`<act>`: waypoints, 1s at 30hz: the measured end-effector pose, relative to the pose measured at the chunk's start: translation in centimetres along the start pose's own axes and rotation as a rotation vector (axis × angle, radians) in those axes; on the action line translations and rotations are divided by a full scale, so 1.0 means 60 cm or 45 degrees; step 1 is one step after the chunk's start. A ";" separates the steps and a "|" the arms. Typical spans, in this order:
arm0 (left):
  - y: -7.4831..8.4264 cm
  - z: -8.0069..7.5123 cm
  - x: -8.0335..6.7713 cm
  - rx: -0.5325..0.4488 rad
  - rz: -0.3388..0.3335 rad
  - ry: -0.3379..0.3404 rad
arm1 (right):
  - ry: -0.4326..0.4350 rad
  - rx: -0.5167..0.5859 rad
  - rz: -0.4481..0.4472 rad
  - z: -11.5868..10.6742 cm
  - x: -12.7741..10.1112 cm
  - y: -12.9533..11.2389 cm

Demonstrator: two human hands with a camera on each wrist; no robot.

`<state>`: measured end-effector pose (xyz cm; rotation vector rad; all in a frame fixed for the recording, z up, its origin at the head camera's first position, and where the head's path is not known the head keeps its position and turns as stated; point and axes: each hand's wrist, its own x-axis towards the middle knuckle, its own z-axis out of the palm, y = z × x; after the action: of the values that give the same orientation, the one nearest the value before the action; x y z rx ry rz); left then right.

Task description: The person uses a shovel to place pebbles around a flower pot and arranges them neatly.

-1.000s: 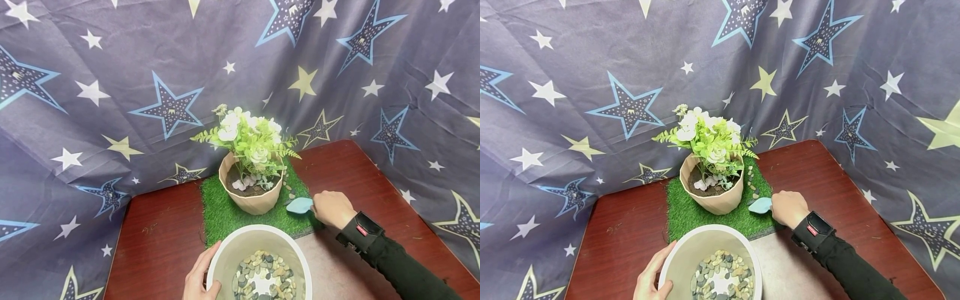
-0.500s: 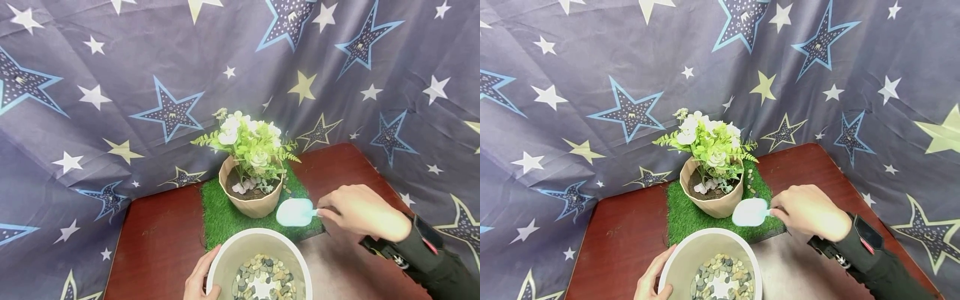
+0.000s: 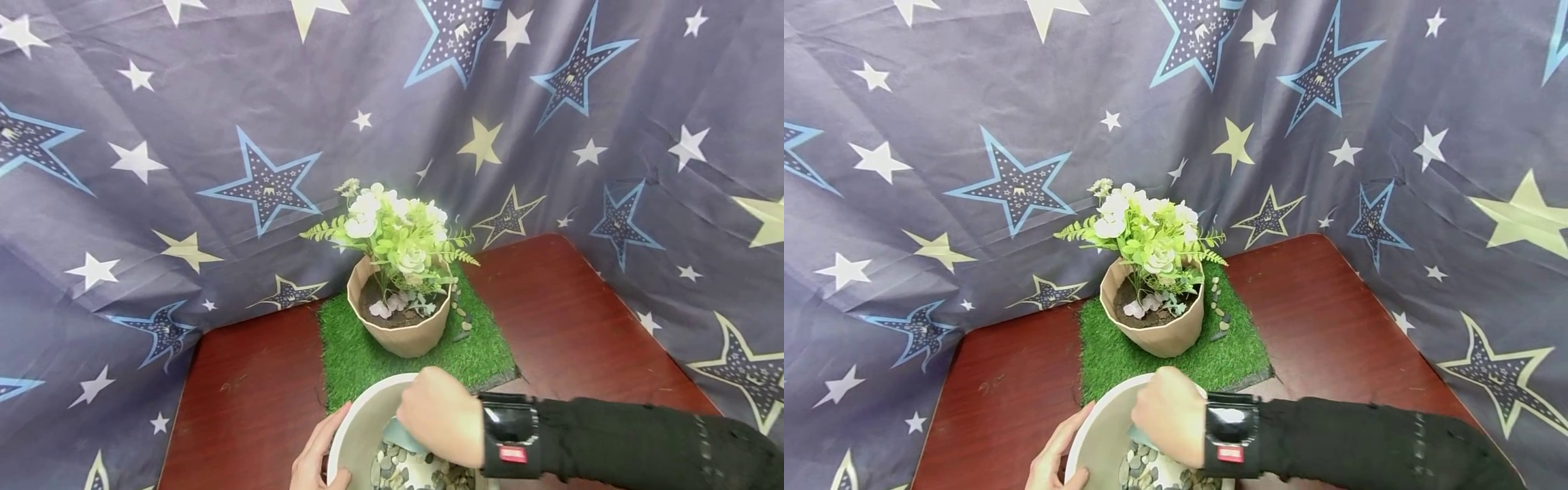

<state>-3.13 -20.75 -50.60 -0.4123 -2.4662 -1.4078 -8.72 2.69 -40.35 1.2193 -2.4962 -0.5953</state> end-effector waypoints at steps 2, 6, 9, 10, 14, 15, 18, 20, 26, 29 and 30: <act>-0.001 -0.001 -0.002 0.000 0.015 0.003 | -0.049 -0.071 -0.011 0.008 0.021 -0.022; -0.003 0.001 -0.002 -0.006 0.061 -0.001 | -0.114 -0.137 -0.043 0.027 0.045 -0.053; -0.002 0.002 -0.003 -0.024 0.059 -0.002 | -0.104 -0.132 -0.066 0.039 0.047 -0.067; -0.001 0.002 -0.004 -0.028 0.050 0.000 | -0.086 -0.134 -0.070 0.042 0.046 -0.070; -0.001 -0.001 -0.005 -0.023 0.042 0.012 | -0.011 -0.169 -0.094 0.050 0.045 -0.075; -0.002 -0.001 -0.004 -0.017 0.050 0.015 | -0.008 -0.161 -0.094 0.052 0.045 -0.074; -0.004 -0.002 -0.003 -0.022 0.061 0.019 | -0.073 -0.077 -0.076 0.056 0.046 -0.070; -0.002 -0.002 -0.003 -0.032 0.044 0.017 | -0.126 0.001 -0.050 0.061 0.047 -0.066; 0.002 -0.002 -0.005 -0.044 0.011 0.021 | -0.207 0.200 -0.097 0.072 0.050 -0.056; 0.003 -0.002 -0.004 -0.044 0.002 0.020 | -0.310 0.369 -0.167 0.078 0.054 -0.050; 0.004 -0.002 -0.003 -0.045 -0.005 0.017 | -0.348 0.417 -0.193 0.080 0.055 -0.049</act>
<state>-2.85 -20.78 -50.43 -0.4047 -2.4357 -1.4528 -10.78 -0.44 -45.68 1.5477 -2.8307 -0.4226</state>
